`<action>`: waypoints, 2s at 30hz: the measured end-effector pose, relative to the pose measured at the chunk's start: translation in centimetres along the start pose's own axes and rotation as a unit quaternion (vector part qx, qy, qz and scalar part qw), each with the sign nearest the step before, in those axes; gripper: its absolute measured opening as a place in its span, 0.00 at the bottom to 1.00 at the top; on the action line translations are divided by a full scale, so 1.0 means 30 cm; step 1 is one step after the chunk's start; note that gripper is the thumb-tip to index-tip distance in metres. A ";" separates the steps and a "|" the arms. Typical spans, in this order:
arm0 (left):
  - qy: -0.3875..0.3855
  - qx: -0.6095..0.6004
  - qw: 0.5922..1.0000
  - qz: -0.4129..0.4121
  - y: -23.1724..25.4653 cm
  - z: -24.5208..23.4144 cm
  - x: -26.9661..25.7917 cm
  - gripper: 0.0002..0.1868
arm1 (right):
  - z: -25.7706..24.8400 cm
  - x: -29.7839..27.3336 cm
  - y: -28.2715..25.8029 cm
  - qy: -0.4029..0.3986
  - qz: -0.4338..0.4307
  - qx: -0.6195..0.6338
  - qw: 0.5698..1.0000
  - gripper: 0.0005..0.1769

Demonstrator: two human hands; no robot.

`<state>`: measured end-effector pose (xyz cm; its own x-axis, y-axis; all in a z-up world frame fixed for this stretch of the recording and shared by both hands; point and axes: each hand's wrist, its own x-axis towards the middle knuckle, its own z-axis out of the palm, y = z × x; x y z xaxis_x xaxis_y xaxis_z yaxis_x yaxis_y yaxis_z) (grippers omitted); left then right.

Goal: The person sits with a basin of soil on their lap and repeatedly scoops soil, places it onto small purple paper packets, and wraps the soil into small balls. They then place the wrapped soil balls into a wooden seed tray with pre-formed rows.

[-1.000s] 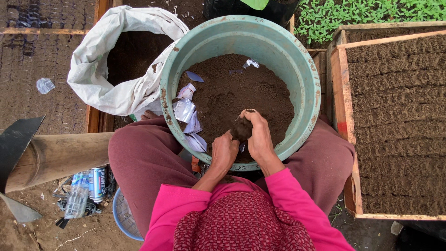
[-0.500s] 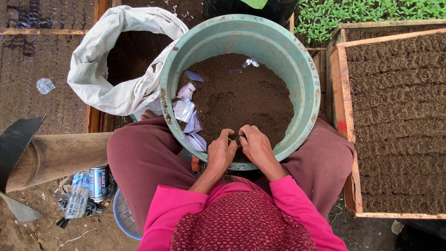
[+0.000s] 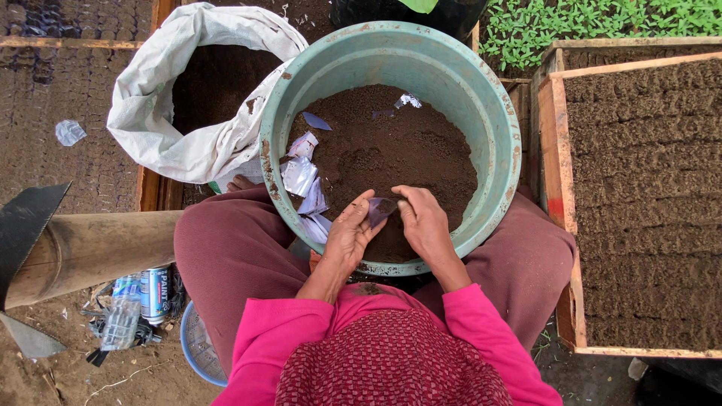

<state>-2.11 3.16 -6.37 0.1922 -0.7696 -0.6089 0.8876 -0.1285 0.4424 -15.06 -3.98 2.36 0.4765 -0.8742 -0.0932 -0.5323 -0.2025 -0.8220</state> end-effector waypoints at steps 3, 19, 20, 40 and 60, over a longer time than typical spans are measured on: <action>-0.024 -0.050 0.998 0.008 0.030 0.031 -0.011 0.24 | 0.067 0.002 0.136 -0.092 0.030 -0.081 0.992 0.21; -0.058 -0.088 0.994 -0.018 -0.010 0.019 0.026 0.24 | -0.111 0.028 -0.181 -0.063 -0.013 -0.084 0.994 0.11; -0.058 -0.088 0.994 -0.017 -0.013 0.015 0.027 0.24 | -0.114 0.023 -0.190 -0.063 -0.014 -0.084 0.994 0.11; -0.073 -0.067 0.994 -0.041 -0.063 0.030 0.020 0.22 | -0.079 0.036 -0.054 -0.034 0.046 -0.035 0.998 0.19; 0.268 0.756 0.474 0.364 0.368 -0.067 0.119 0.12 | -0.215 0.010 0.041 0.013 0.274 0.259 0.926 0.22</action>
<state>9.22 0.24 -4.97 0.6553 -0.7366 0.1671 -0.7316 -0.5641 0.3828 -20.07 -7.33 4.95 0.2142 -0.7949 -0.5677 -0.2788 0.5073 -0.8155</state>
